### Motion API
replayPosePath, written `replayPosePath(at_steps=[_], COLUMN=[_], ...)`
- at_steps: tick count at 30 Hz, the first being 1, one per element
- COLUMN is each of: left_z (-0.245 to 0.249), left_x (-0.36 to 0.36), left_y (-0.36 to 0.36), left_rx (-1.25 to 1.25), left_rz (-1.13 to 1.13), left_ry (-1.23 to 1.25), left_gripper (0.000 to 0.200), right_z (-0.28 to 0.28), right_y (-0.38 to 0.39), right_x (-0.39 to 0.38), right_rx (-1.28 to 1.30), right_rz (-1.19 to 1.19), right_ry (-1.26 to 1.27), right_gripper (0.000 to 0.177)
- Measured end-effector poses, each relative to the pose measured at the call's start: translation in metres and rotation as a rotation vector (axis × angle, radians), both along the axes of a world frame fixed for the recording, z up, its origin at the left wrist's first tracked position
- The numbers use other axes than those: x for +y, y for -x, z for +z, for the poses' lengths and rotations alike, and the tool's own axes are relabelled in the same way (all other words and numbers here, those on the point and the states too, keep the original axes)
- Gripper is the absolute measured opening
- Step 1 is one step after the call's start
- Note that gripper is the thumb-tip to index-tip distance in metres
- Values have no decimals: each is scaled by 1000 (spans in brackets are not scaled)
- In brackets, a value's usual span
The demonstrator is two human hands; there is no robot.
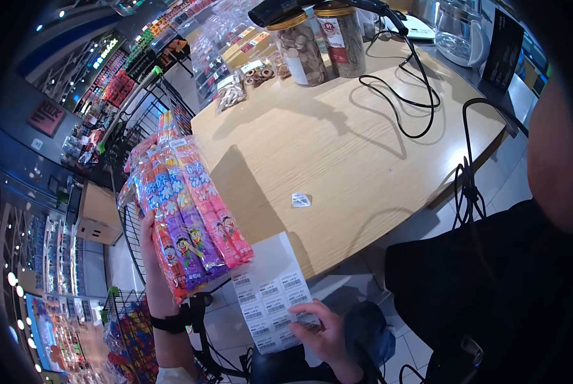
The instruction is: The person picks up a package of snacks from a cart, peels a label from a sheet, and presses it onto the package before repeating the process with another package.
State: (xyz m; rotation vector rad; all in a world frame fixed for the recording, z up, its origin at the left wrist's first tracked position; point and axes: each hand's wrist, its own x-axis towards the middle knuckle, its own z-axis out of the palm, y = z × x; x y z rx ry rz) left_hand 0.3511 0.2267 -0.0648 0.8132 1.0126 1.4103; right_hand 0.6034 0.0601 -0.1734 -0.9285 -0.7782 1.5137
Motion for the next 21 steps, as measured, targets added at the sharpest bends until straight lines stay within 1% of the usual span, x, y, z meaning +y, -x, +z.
replayPosePath(at_steps=[9, 14, 16, 18, 19, 21], left_z=[-4, -5, 3, 3, 6, 18], left_x=[-1, 4, 2, 2, 0, -2], left_y=[-3, 3, -3, -2, -3, -11], left_rx=[-21, -46, -58, -29, -24, -60], left_rz=[11, 29, 5, 50, 47, 59], left_ry=[33, 34, 53, 30, 26, 55], left_gripper=[37, 35, 37, 40, 42, 41], right_z=[2, 17, 25, 36, 44, 64], right_y=[-5, -12, -14, -14, -14, -15], right_x=[5, 1, -4, -6, -5, -5], right_rx=[-15, -73, -103, -129, -147, -164], right_rz=[-8, -54, -71, -71, -81, -90], right_ry=[-1, 0, 15, 114, 107, 227], right_gripper=[23, 24, 24, 23, 23, 21])
